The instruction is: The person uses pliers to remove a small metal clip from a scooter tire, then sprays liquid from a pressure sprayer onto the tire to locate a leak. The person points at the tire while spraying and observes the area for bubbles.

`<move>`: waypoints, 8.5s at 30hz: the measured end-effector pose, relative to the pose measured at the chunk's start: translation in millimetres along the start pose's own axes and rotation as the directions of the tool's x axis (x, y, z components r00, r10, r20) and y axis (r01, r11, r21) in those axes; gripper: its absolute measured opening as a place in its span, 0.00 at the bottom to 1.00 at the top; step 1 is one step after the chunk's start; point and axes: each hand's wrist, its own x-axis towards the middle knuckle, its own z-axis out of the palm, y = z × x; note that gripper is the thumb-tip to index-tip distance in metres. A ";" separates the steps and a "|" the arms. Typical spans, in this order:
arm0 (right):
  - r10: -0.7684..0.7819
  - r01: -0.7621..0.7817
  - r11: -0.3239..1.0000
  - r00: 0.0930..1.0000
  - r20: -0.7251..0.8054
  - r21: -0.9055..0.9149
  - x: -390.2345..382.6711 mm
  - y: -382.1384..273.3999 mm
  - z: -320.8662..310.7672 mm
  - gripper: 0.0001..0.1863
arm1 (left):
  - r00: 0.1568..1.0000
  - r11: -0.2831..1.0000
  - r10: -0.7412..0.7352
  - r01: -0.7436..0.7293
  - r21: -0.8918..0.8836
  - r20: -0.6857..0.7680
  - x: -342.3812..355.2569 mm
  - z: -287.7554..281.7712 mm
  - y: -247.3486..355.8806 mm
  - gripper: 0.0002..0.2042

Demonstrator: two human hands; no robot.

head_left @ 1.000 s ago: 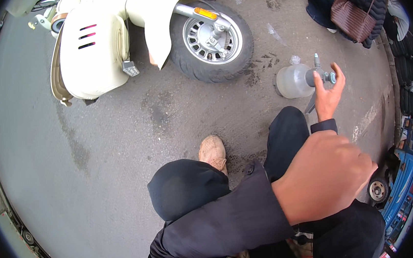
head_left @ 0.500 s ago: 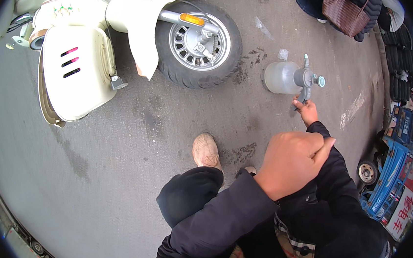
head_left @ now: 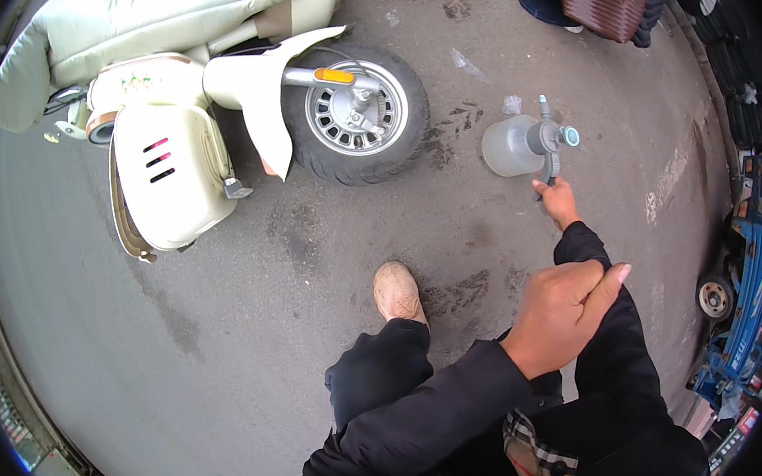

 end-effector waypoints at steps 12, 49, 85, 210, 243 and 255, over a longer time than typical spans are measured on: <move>-0.114 0.079 0.954 0.988 0.108 0.290 -123.9 48.8 31.7 0.13 | 0.999 0.999 -0.043 0.043 -0.011 -0.001 -82.9 5.5 -24.6 0.24; -0.185 -0.067 0.865 0.879 0.440 0.497 -321.8 14.7 45.2 0.32 | 0.535 0.651 -0.177 -0.566 0.505 0.826 -211.3 -25.0 -58.2 0.18; -0.267 0.006 0.854 0.863 0.428 0.520 -318.4 4.0 91.1 0.27 | 0.546 0.659 -0.125 -0.579 0.480 0.829 -205.3 -26.2 -54.9 0.16; -0.103 0.053 0.931 0.987 0.122 0.360 -283.5 85.3 66.0 0.15 | 0.983 -0.253 -0.166 -0.118 0.960 0.077 -1.2 -342.3 -217.8 0.17; -0.150 0.104 0.962 0.974 0.171 0.251 -304.1 66.4 69.1 0.15 | 0.978 -0.031 -0.031 -0.206 0.978 0.205 3.5 -296.7 -226.6 0.12; -0.198 0.056 0.891 0.941 0.275 0.451 -318.5 59.5 65.9 0.28 | 0.696 -0.070 -0.694 -0.319 0.945 0.183 -16.8 -302.8 -246.7 0.18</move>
